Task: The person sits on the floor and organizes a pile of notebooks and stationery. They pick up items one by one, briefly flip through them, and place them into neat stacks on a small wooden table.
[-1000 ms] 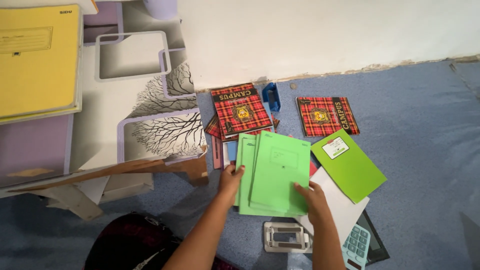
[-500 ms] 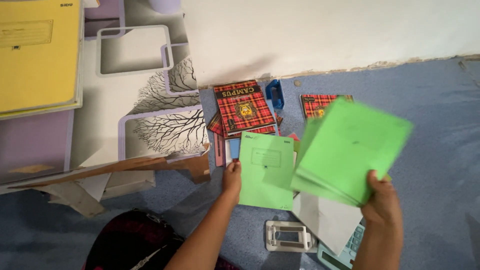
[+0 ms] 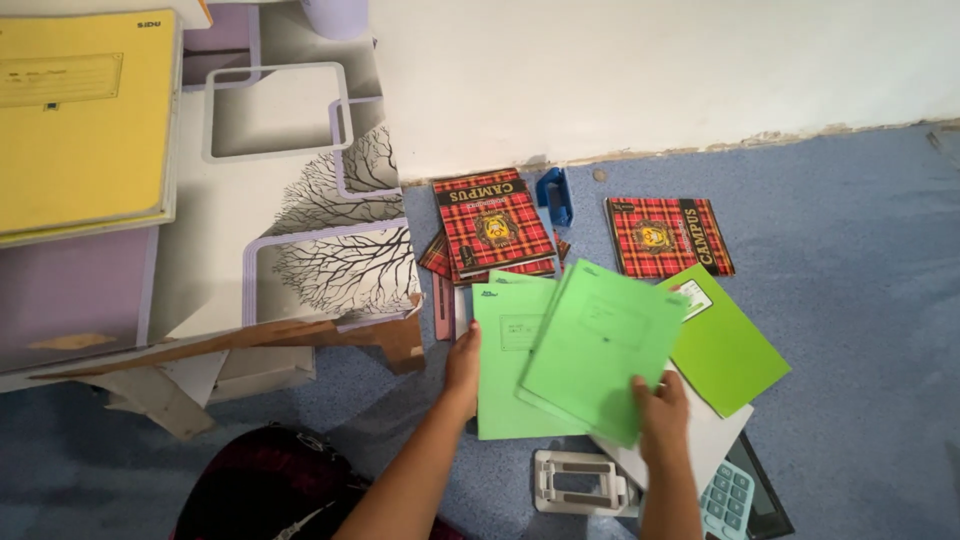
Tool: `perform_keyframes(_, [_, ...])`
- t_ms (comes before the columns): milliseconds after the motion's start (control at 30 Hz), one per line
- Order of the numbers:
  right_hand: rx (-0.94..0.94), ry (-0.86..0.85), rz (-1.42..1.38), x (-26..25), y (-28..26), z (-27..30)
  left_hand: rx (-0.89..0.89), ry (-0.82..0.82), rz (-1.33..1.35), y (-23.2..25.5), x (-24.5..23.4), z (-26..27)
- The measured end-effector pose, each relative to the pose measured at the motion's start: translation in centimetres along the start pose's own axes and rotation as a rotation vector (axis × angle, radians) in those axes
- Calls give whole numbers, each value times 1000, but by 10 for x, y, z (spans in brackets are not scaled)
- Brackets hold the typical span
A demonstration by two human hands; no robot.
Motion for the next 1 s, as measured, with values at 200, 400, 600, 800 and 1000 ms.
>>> perform_keyframes(200, [-114, 273, 193, -72, -61, 0, 100, -49, -43, 9, 3, 19])
perform_keyframes(400, [-157, 219, -413, -82, -120, 13, 151, -19, -9, 8, 6, 21])
perform_keyframes(600, [-47, -39, -254, -3, -70, 2, 80, 35, -70, 10, 7, 27])
perform_keyframes(800, [-398, 120, 395, 1, -43, 3, 97, 66, -122, 19, 6, 32])
perform_keyframes(1000, [-277, 192, -89, -76, -68, -16, 69, 24, -70, 14, 3, 28])
Point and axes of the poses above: each hand's wrist, its own z-axis away from the middle knuckle, its own x-axis out of the palm, y = z × x, the point moved 1 cm from there along -z, towards the middle knuckle, and after that the axes turned 9 degrees about -x, right-handed, at the moved point
